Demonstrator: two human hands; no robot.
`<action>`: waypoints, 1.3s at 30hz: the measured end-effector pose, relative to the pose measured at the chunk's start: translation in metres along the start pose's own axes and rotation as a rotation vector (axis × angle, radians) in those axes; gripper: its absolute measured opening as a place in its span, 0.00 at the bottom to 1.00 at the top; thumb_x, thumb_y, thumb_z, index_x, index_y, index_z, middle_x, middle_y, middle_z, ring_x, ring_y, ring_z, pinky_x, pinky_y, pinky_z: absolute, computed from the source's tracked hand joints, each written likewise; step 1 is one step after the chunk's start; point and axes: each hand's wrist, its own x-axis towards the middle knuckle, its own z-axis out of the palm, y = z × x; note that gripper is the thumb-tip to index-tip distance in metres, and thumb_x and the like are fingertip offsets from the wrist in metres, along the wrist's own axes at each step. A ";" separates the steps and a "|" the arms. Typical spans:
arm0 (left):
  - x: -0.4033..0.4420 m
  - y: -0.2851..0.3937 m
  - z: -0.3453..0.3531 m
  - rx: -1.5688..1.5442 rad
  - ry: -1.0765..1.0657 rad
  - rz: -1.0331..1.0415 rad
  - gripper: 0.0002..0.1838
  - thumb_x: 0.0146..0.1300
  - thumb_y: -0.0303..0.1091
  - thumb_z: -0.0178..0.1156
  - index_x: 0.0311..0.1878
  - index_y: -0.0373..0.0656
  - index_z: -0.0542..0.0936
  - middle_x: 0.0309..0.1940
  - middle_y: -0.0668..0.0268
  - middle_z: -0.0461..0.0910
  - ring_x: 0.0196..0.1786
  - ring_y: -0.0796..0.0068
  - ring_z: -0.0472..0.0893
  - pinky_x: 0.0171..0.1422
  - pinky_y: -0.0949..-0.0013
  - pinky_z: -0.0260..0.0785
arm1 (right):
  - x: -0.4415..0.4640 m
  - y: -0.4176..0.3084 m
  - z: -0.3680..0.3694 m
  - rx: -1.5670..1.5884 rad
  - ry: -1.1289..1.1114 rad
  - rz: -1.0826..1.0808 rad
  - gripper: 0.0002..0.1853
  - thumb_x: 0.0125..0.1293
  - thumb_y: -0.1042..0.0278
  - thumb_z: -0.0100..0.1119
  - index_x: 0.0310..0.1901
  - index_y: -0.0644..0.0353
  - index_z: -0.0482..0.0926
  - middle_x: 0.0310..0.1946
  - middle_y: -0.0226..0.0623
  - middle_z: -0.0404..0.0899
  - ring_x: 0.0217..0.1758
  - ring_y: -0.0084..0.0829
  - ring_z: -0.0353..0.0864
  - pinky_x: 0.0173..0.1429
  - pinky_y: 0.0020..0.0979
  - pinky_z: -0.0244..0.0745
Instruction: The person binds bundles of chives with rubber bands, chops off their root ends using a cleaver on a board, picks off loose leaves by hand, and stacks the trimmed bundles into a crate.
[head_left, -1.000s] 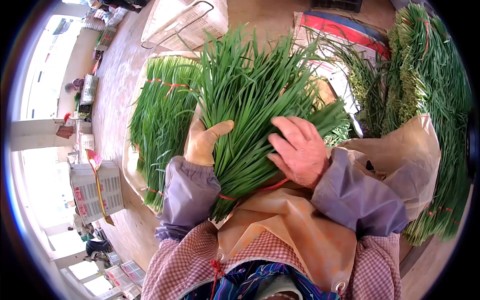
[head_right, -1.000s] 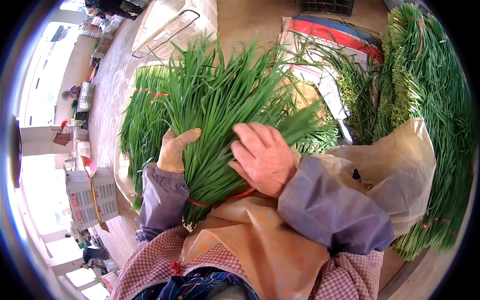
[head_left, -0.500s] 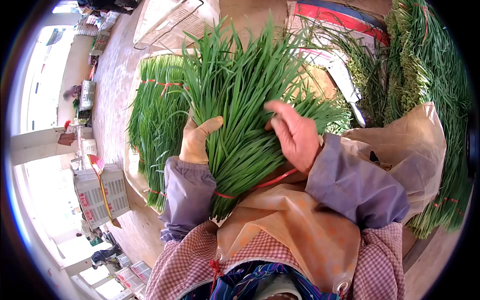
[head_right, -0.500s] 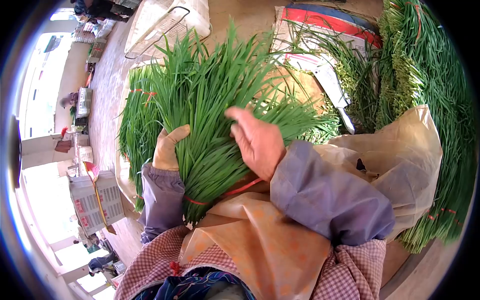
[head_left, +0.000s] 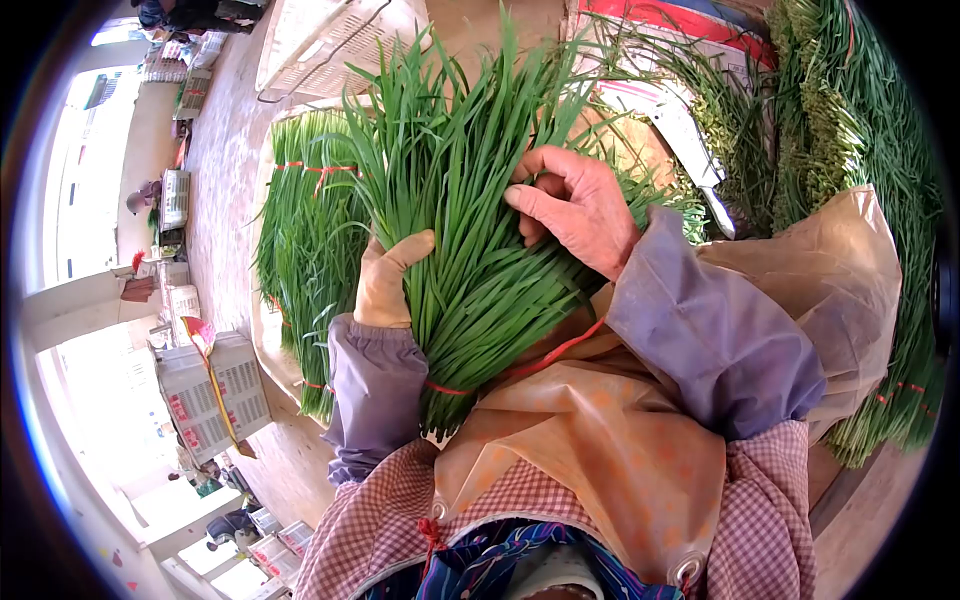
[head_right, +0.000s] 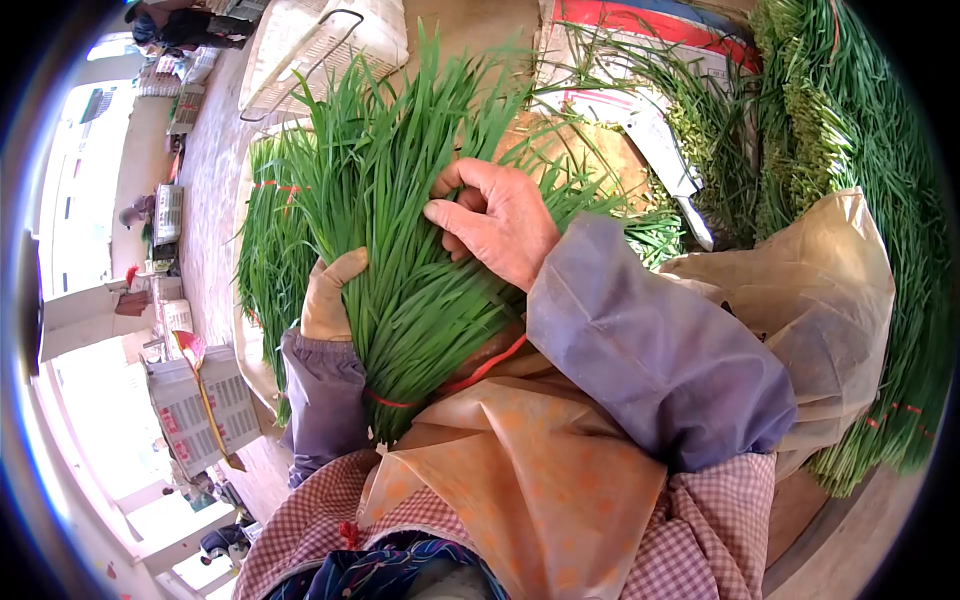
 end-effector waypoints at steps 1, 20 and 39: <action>0.000 0.000 0.000 -0.002 -0.007 -0.001 0.25 0.61 0.18 0.57 0.63 0.37 0.72 0.50 0.55 0.82 0.47 0.59 0.86 0.51 0.58 0.83 | 0.002 0.002 0.001 -0.013 -0.015 -0.003 0.05 0.67 0.73 0.64 0.38 0.65 0.79 0.19 0.31 0.78 0.21 0.19 0.76 0.26 0.25 0.70; 0.001 -0.006 0.002 0.095 -0.022 0.109 0.25 0.61 0.27 0.60 0.62 0.32 0.74 0.50 0.53 0.83 0.47 0.59 0.86 0.53 0.58 0.81 | -0.026 0.016 -0.008 -0.629 0.100 -0.470 0.06 0.60 0.73 0.67 0.37 0.58 0.80 0.19 0.29 0.74 0.21 0.27 0.74 0.28 0.32 0.69; -0.005 -0.009 0.011 0.182 -0.032 0.197 0.25 0.60 0.20 0.60 0.62 0.33 0.74 0.51 0.54 0.82 0.48 0.62 0.84 0.56 0.61 0.78 | -0.020 0.016 -0.005 0.059 -0.177 0.121 0.09 0.62 0.80 0.67 0.43 0.63 0.79 0.33 0.29 0.83 0.36 0.18 0.80 0.43 0.24 0.77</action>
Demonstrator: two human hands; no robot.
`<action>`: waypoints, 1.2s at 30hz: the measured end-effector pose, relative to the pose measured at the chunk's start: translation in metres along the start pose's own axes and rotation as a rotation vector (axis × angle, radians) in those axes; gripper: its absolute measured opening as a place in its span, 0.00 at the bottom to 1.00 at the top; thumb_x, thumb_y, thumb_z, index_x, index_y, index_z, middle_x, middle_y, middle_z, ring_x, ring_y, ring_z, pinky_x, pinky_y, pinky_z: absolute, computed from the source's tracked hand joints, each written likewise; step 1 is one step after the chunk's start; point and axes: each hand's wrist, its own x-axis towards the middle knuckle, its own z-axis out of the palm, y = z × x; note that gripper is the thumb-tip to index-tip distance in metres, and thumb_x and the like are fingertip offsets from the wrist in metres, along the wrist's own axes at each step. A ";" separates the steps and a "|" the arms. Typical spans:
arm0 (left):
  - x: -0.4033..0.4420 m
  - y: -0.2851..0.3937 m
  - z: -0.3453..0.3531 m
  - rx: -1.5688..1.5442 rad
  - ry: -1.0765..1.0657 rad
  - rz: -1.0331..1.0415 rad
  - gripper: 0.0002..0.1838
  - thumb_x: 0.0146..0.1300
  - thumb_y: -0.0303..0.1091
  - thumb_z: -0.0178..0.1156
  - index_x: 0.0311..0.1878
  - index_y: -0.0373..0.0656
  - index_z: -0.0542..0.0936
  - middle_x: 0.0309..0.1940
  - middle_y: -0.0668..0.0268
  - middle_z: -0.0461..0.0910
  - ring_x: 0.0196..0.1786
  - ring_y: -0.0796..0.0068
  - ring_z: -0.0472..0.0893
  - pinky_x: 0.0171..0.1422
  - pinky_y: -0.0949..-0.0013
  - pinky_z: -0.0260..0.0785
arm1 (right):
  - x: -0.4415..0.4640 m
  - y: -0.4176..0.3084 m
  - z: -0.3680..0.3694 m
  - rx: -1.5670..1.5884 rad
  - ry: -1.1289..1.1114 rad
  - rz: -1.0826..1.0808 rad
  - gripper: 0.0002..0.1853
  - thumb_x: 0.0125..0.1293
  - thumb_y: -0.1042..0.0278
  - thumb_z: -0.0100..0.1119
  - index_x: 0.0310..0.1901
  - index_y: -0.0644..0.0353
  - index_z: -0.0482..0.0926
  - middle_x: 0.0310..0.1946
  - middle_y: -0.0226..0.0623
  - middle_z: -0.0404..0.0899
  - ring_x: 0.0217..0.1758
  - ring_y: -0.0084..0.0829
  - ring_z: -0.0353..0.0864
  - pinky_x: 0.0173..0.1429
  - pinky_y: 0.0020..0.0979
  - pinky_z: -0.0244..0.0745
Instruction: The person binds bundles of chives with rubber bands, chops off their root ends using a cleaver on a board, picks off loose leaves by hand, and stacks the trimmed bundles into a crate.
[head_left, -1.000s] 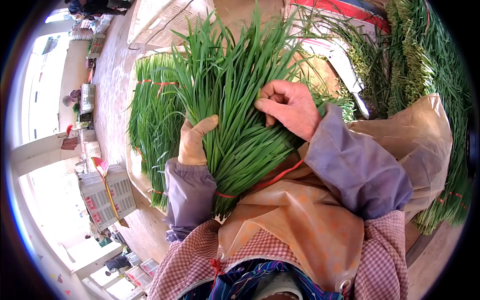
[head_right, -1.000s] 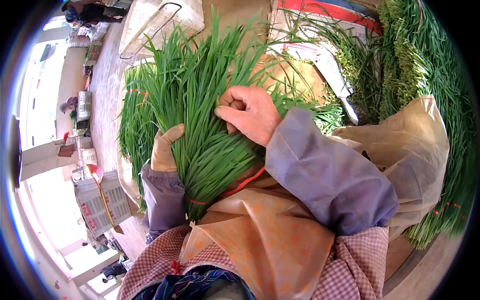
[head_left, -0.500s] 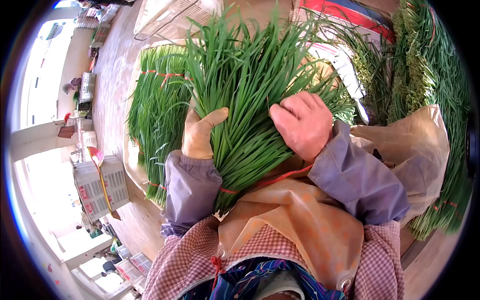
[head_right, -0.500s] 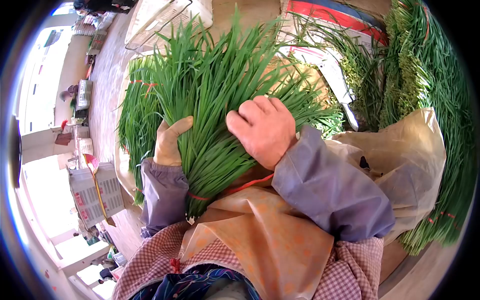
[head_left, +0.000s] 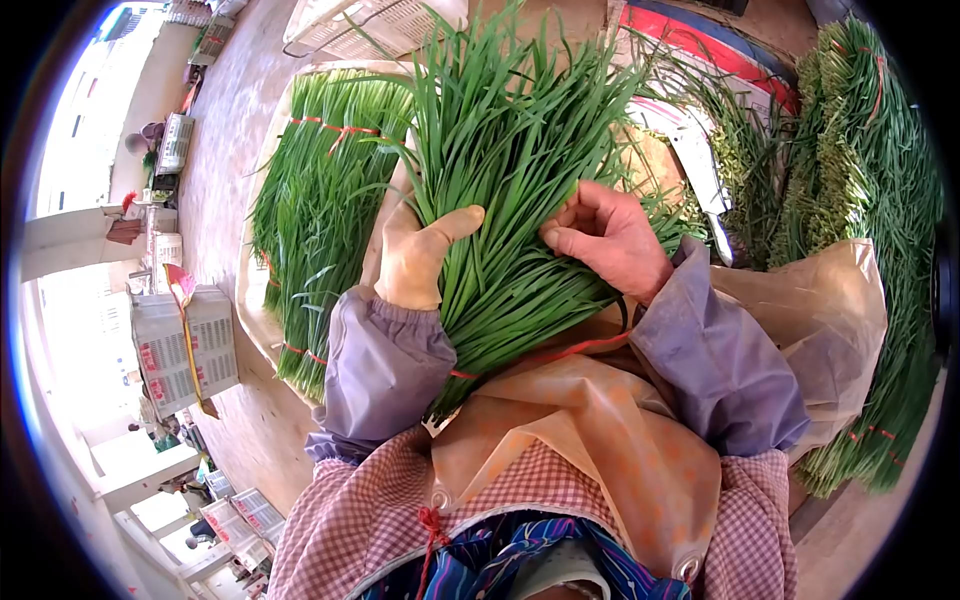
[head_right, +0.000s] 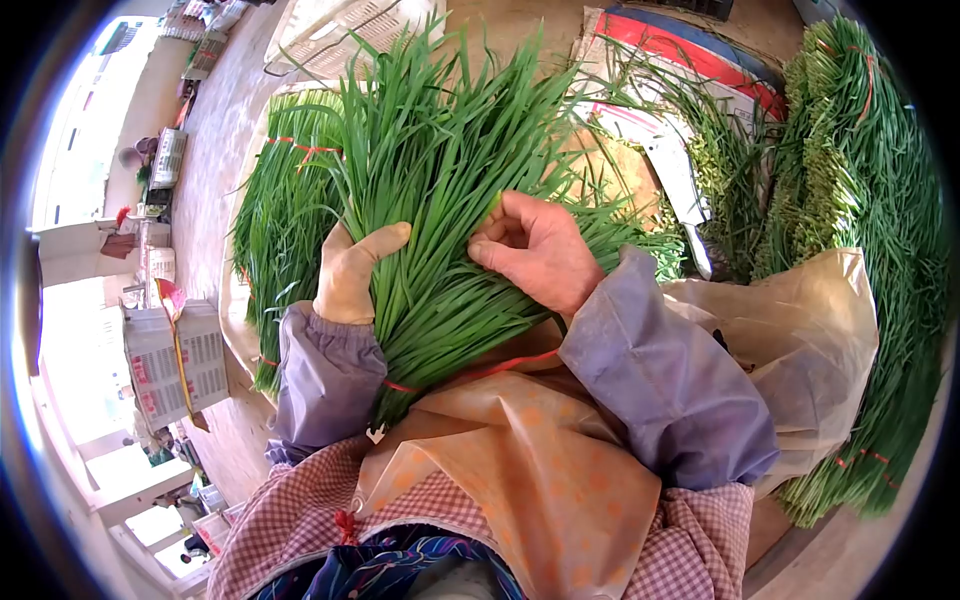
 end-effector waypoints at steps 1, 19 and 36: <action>-0.002 0.002 0.004 -0.012 0.024 -0.019 0.25 0.60 0.20 0.60 0.63 0.33 0.73 0.52 0.54 0.82 0.49 0.62 0.84 0.56 0.61 0.78 | 0.000 0.000 -0.001 -0.045 -0.025 0.011 0.08 0.62 0.79 0.67 0.42 0.64 0.79 0.32 0.29 0.83 0.36 0.18 0.81 0.43 0.24 0.77; -0.001 0.010 0.011 -0.117 -0.031 -0.046 0.28 0.60 0.18 0.58 0.66 0.36 0.71 0.54 0.54 0.81 0.52 0.60 0.83 0.59 0.58 0.78 | -0.002 0.007 0.011 0.097 0.148 -0.095 0.15 0.64 0.76 0.67 0.51 0.63 0.75 0.29 0.29 0.81 0.32 0.17 0.78 0.37 0.22 0.73; -0.004 0.009 0.011 -0.039 -0.020 0.047 0.33 0.56 0.16 0.63 0.68 0.39 0.70 0.54 0.58 0.81 0.54 0.63 0.82 0.62 0.62 0.75 | 0.001 0.007 0.004 -0.153 -0.021 0.026 0.02 0.62 0.80 0.62 0.36 0.66 0.83 0.29 0.31 0.84 0.33 0.18 0.81 0.40 0.25 0.78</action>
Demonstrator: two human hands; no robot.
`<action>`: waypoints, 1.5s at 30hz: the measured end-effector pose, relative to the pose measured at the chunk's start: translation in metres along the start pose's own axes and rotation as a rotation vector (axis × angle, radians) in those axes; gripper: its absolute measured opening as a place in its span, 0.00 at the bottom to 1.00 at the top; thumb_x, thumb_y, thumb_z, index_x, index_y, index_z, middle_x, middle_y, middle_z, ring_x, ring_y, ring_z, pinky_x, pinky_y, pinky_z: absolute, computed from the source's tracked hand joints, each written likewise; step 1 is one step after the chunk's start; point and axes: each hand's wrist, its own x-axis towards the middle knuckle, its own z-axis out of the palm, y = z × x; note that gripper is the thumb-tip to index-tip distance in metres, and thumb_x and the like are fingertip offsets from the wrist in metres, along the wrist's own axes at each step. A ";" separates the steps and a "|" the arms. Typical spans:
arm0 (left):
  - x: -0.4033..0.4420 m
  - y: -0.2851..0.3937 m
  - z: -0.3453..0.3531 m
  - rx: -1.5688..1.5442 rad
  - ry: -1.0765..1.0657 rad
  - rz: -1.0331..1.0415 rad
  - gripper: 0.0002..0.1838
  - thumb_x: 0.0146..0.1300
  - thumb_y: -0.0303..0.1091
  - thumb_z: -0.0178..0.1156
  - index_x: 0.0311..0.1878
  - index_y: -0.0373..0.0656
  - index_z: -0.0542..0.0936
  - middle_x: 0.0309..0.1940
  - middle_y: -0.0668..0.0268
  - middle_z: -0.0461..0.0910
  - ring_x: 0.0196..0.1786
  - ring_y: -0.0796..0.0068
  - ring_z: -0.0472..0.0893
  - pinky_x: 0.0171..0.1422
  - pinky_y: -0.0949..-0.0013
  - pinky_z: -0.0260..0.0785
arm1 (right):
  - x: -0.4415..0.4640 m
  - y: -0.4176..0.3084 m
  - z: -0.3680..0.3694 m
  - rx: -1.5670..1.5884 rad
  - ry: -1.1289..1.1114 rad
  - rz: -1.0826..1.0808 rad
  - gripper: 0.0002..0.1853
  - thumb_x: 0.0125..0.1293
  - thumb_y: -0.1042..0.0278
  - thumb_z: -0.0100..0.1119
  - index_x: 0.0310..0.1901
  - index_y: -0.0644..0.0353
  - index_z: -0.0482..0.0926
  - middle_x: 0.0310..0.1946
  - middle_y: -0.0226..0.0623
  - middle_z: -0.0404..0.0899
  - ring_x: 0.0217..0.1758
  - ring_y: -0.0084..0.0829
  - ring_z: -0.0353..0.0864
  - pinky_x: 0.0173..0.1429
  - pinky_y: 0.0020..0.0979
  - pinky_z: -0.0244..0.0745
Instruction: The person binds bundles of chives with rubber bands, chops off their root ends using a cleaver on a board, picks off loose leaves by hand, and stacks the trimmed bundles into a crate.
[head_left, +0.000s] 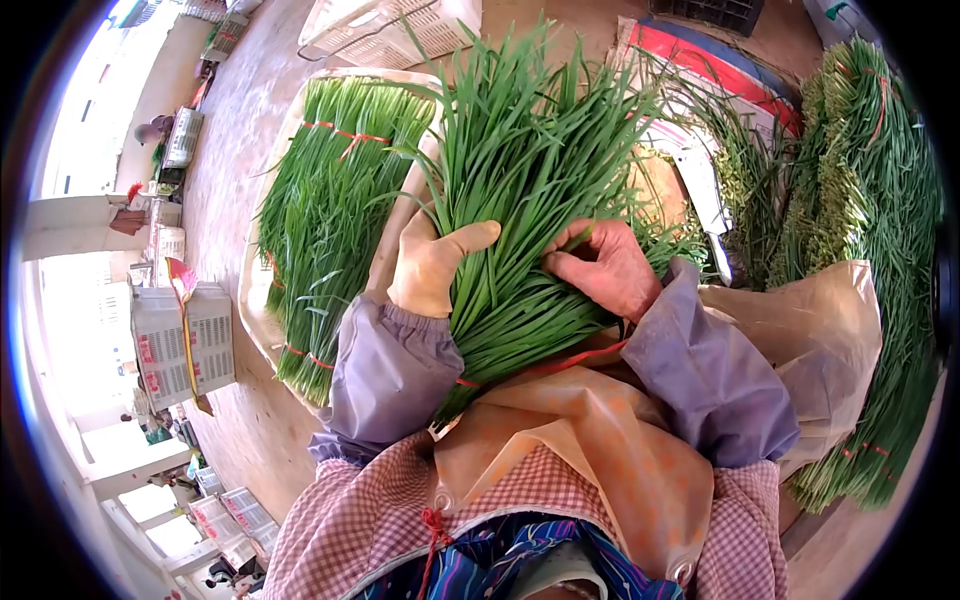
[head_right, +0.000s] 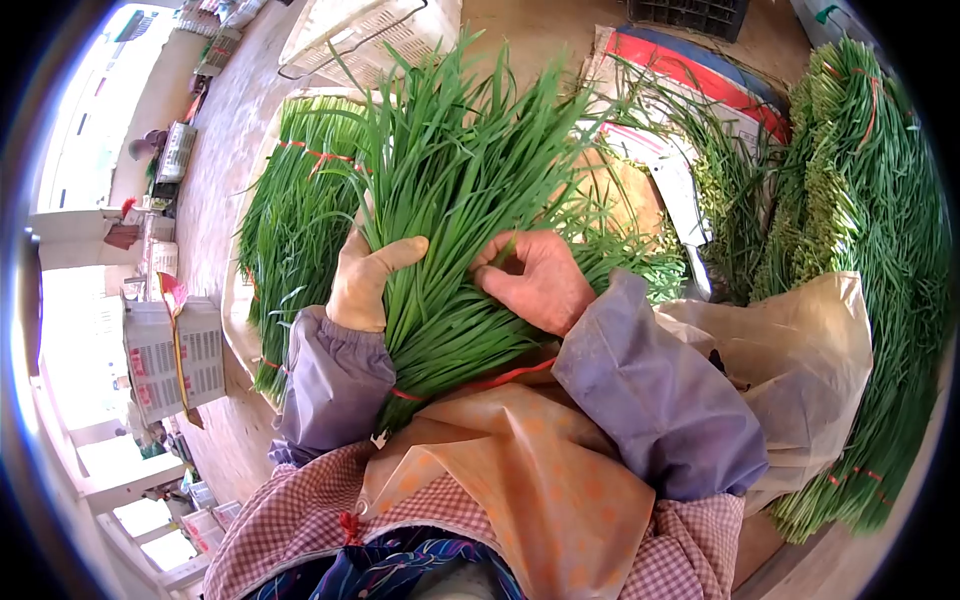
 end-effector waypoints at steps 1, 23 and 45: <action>-0.001 0.001 0.001 0.006 -0.002 -0.004 0.33 0.56 0.16 0.63 0.68 0.39 0.70 0.54 0.58 0.81 0.54 0.64 0.82 0.62 0.62 0.75 | -0.001 -0.006 0.000 -0.067 -0.009 0.016 0.02 0.62 0.80 0.62 0.36 0.66 0.83 0.28 0.31 0.84 0.33 0.18 0.81 0.39 0.25 0.78; 0.001 0.009 0.007 0.160 -0.062 0.019 0.22 0.59 0.22 0.67 0.58 0.33 0.79 0.47 0.60 0.85 0.46 0.69 0.84 0.54 0.66 0.77 | -0.047 -0.068 -0.068 -1.294 0.794 -0.763 0.17 0.62 0.76 0.63 0.53 0.59 0.81 0.44 0.44 0.81 0.47 0.45 0.80 0.52 0.42 0.76; -0.004 -0.013 -0.005 0.023 0.075 0.039 0.32 0.57 0.16 0.59 0.68 0.37 0.70 0.55 0.57 0.81 0.53 0.62 0.82 0.61 0.60 0.76 | -0.065 -0.004 0.004 -1.194 0.300 -0.487 0.22 0.57 0.70 0.65 0.55 0.60 0.79 0.55 0.48 0.76 0.59 0.49 0.75 0.67 0.49 0.66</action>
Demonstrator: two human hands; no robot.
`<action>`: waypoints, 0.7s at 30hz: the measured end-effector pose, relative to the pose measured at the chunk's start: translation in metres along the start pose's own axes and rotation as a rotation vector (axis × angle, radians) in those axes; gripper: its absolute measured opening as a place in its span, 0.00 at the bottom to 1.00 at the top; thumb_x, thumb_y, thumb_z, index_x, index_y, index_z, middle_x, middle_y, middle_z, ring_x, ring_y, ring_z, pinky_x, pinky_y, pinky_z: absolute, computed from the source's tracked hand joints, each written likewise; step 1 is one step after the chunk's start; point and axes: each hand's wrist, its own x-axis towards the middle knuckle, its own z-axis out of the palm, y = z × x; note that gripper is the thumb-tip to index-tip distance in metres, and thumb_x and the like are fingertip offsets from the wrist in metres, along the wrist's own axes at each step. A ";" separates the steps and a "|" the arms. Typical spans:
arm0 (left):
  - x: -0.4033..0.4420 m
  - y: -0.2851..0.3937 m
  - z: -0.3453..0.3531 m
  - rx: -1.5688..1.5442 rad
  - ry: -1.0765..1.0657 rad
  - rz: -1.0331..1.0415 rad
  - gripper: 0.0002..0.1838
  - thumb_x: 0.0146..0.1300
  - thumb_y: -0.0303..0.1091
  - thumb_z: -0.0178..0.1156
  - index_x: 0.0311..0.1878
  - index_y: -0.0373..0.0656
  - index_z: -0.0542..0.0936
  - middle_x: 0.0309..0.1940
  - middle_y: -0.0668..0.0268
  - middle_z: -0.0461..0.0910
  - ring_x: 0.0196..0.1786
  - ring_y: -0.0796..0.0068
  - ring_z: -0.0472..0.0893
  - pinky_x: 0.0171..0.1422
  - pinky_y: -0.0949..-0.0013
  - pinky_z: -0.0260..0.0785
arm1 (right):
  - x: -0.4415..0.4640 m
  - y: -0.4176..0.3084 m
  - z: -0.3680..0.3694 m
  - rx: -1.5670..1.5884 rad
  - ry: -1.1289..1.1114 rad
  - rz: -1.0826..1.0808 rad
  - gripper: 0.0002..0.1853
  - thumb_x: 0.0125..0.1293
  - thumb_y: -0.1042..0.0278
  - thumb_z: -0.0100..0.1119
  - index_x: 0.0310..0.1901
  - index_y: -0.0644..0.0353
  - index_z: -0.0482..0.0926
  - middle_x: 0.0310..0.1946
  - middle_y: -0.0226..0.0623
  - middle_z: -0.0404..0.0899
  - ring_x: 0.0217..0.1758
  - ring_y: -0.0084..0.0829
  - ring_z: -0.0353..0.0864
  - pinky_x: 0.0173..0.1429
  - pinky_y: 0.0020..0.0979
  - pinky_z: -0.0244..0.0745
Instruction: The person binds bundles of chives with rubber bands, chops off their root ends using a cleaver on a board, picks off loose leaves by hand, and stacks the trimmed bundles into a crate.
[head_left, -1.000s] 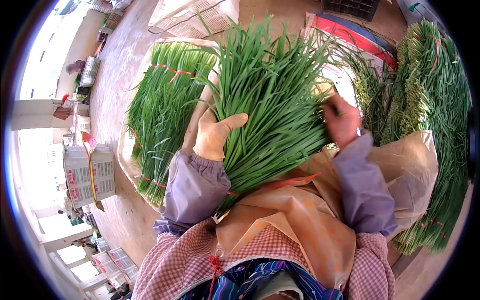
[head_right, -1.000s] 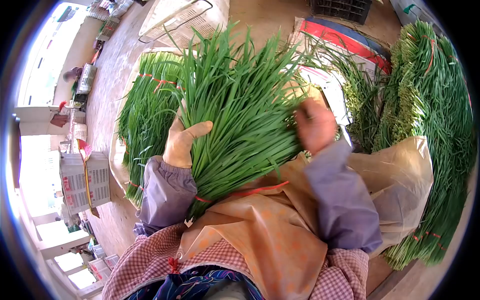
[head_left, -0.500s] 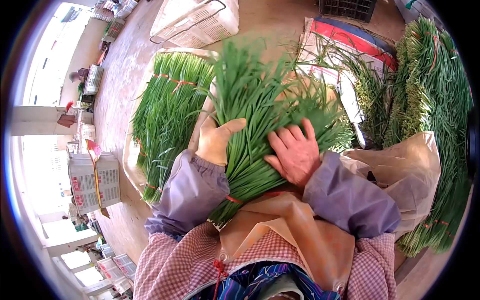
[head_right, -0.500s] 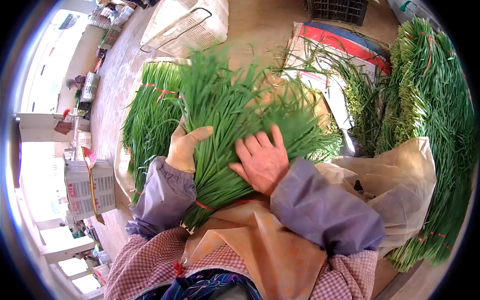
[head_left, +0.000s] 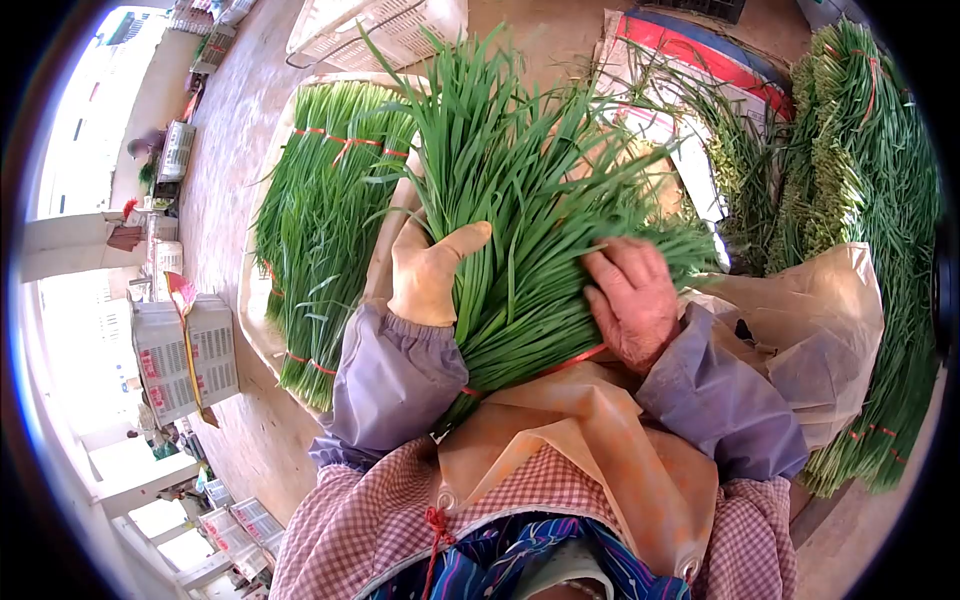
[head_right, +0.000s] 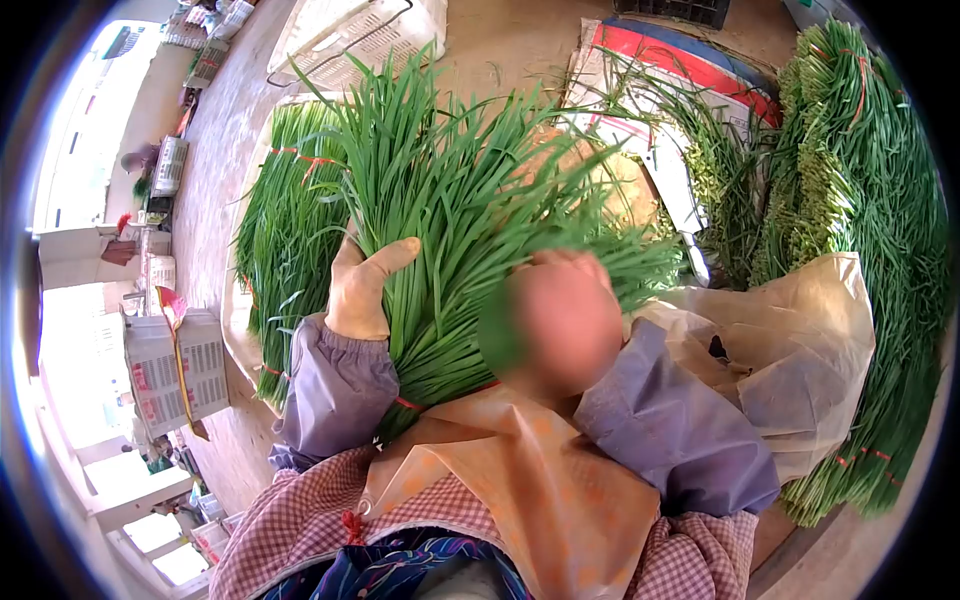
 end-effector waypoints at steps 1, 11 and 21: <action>-0.002 0.003 0.004 -0.015 0.007 -0.021 0.31 0.57 0.16 0.59 0.67 0.37 0.70 0.55 0.57 0.81 0.53 0.62 0.82 0.61 0.60 0.76 | 0.003 -0.006 -0.004 -0.075 0.060 -0.044 0.22 0.56 0.71 0.66 0.55 0.60 0.79 0.56 0.47 0.76 0.60 0.49 0.75 0.69 0.51 0.63; -0.001 -0.002 -0.007 -0.155 0.019 -0.090 0.27 0.62 0.20 0.59 0.66 0.38 0.72 0.54 0.57 0.81 0.50 0.59 0.84 0.54 0.56 0.81 | -0.027 -0.012 0.000 0.035 -0.382 0.073 0.17 0.63 0.54 0.63 0.41 0.61 0.80 0.39 0.47 0.78 0.41 0.50 0.81 0.52 0.47 0.76; 0.006 -0.024 -0.027 -0.042 0.122 -0.029 0.19 0.70 0.25 0.56 0.63 0.38 0.74 0.50 0.56 0.83 0.47 0.59 0.86 0.50 0.55 0.83 | -0.011 -0.017 -0.013 0.016 -0.006 -0.093 0.17 0.55 0.68 0.69 0.46 0.61 0.80 0.41 0.42 0.78 0.44 0.44 0.79 0.47 0.42 0.77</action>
